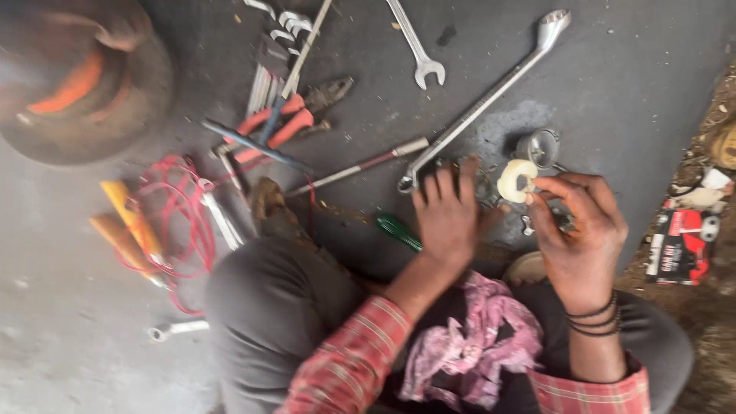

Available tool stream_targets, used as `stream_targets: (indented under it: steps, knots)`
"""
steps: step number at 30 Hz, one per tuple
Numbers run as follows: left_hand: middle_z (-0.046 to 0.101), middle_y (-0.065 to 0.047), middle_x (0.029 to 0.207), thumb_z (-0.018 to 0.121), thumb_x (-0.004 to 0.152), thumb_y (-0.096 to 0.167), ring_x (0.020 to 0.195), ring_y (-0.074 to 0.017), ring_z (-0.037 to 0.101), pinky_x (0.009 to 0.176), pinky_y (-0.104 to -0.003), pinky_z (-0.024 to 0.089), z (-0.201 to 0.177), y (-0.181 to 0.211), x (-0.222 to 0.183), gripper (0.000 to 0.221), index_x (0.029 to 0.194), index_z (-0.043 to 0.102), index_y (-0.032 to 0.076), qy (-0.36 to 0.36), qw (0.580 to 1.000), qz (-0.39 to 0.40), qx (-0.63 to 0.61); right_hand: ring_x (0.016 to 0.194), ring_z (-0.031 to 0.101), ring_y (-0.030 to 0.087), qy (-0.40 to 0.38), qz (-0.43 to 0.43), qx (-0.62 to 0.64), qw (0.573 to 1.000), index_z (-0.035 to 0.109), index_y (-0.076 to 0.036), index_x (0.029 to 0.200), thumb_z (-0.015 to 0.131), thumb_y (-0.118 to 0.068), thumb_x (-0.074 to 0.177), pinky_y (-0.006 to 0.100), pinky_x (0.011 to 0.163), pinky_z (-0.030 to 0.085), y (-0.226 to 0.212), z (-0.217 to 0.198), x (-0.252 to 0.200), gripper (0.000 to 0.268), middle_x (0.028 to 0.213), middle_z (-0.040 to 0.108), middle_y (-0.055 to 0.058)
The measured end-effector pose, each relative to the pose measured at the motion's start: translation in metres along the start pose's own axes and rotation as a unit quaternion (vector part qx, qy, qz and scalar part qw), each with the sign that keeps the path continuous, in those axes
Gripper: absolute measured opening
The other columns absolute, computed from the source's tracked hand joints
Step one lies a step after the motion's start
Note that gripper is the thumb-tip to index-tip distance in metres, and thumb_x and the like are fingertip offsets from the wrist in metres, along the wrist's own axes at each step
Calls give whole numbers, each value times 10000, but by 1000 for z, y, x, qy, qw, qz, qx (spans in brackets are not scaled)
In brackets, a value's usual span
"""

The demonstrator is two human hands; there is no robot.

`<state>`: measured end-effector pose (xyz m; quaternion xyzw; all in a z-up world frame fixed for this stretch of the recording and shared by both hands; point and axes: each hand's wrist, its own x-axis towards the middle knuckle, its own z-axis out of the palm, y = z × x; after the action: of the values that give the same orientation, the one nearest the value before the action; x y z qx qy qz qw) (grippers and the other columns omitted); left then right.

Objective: Repair and reassemble a motorcycle carburetor using various tools.

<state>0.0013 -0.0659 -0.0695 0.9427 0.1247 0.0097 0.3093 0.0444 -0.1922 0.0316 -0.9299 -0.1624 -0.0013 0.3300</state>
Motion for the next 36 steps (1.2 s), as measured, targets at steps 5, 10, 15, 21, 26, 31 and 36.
stream_targets:
  steps: [5,10,15,21,26,31,36]
  knots:
    - [521,-180,1241,832,763,380,1133,-382,517,922,-550,450,10,-4,1,827,1432,480,44,-42,999,21,24,936,705,194,2,5,13,1000,716,-23,1188,780,75,942,317,855,558,4,-4,1,273,1147,667,113]
    - [529,-233,1187,848,679,246,1110,-427,516,928,-576,437,1,3,6,767,1321,497,14,-22,999,31,-23,970,708,204,11,27,25,999,713,-17,1168,762,81,920,323,868,561,10,-8,5,271,1148,666,110]
    - [542,-238,1224,803,720,63,1138,-435,516,1000,-542,439,-8,-1,14,845,1464,406,-1,-56,982,58,-170,966,711,185,11,43,45,998,716,-15,1161,767,62,926,306,864,564,21,-7,6,252,1144,676,102]
    - [538,-256,1413,707,721,-143,1356,-423,513,1132,-494,466,-4,-9,18,986,1585,289,79,-117,919,61,-372,983,707,183,3,43,32,999,723,-26,1166,778,35,946,308,871,564,26,-7,9,235,1143,679,101]
    - [478,-234,1489,747,743,-140,1463,-357,464,1044,-433,542,-8,-4,27,1025,1587,263,184,-189,848,-23,-495,995,706,207,-15,38,4,999,727,-36,1151,782,26,939,326,862,554,27,-12,11,228,1132,682,105]
    - [498,-240,1515,794,781,-115,1515,-323,431,1132,-432,473,-5,-8,29,1015,1590,266,195,-189,819,-10,-542,999,698,227,-50,25,0,998,729,-33,1127,778,18,912,334,844,551,24,-11,13,226,1098,681,104]
    - [486,-233,1518,781,770,-139,1485,-319,482,1131,-435,479,-10,-9,32,996,1575,291,184,-183,821,-7,-541,993,701,222,-57,34,6,998,731,-36,1125,771,13,914,330,836,556,27,-9,12,221,1100,683,102]
